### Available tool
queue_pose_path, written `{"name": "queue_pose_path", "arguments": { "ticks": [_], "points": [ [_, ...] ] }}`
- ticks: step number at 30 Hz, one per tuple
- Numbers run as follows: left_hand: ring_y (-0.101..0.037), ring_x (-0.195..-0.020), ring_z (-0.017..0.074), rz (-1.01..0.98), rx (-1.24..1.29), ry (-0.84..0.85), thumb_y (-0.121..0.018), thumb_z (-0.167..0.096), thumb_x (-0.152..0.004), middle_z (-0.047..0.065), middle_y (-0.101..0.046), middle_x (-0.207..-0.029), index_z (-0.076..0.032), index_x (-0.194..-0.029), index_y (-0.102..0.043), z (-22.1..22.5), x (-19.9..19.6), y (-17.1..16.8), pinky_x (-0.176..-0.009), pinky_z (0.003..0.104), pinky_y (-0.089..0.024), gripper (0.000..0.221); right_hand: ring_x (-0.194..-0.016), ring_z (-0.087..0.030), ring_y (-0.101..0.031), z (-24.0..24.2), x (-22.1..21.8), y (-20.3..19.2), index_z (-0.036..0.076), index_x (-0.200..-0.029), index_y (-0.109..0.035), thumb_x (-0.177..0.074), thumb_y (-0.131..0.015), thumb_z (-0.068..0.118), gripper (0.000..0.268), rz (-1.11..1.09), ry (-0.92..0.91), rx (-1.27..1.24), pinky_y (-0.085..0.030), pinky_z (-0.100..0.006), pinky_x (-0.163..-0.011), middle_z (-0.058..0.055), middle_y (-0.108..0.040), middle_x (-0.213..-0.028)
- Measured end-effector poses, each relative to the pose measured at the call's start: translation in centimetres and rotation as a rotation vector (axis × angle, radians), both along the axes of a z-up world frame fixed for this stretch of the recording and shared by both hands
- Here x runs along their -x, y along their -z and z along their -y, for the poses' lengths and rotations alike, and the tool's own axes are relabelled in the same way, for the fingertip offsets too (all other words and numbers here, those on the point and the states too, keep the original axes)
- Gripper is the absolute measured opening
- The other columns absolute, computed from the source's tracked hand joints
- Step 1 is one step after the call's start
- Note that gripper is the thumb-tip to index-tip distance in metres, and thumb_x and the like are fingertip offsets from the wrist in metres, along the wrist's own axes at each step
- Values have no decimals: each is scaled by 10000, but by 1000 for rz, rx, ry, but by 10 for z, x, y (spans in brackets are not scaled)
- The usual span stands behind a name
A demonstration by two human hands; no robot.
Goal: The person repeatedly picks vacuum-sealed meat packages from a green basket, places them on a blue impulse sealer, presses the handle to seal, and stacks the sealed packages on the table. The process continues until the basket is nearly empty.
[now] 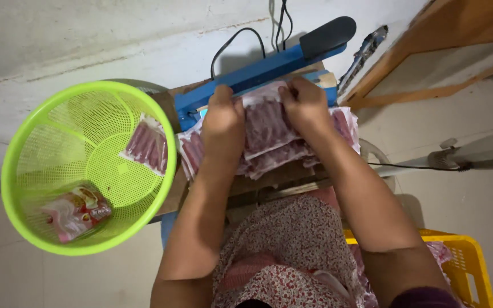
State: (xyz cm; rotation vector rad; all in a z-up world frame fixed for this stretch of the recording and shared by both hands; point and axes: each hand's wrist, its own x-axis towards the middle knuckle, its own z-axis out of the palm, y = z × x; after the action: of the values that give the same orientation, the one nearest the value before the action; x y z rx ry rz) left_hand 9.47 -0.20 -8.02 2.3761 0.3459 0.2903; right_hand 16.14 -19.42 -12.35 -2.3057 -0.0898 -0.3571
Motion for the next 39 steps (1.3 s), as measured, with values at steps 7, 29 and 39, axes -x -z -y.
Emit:
{"name": "queue_pose_path", "arguments": {
  "ticks": [7,29,39],
  "points": [
    [-690,-845,313,592,-538,155,-698,-253,-910,94,-593,-969,-126,-1038,-653,10,23,14,-679,398,-559,186,-824,-403,-719,0,-19,6,109,-963,-751,-939,-688,298,200,100,-1,89,-573,-502,-663,-150,-709,-787],
    [-616,-1200,478,449,-348,420,-661,-205,-975,267,-620,-1321,-67,-1238,-657,20,109,5,-978,704,-483,298,-859,-321,-622,23,42,-181,70,-1025,-771,-1162,-745,193,186,586,-188,614,-441,-438,-706,-98,-713,-933],
    [-625,-1132,407,526,-358,517,-671,-59,-952,227,-649,-1210,-13,-1131,-681,19,131,-18,-945,640,-503,185,-892,-387,-646,46,-57,-114,83,-1128,-802,-966,-921,169,218,672,-265,736,-470,-486,-641,-135,-686,-999]
  ]
}}
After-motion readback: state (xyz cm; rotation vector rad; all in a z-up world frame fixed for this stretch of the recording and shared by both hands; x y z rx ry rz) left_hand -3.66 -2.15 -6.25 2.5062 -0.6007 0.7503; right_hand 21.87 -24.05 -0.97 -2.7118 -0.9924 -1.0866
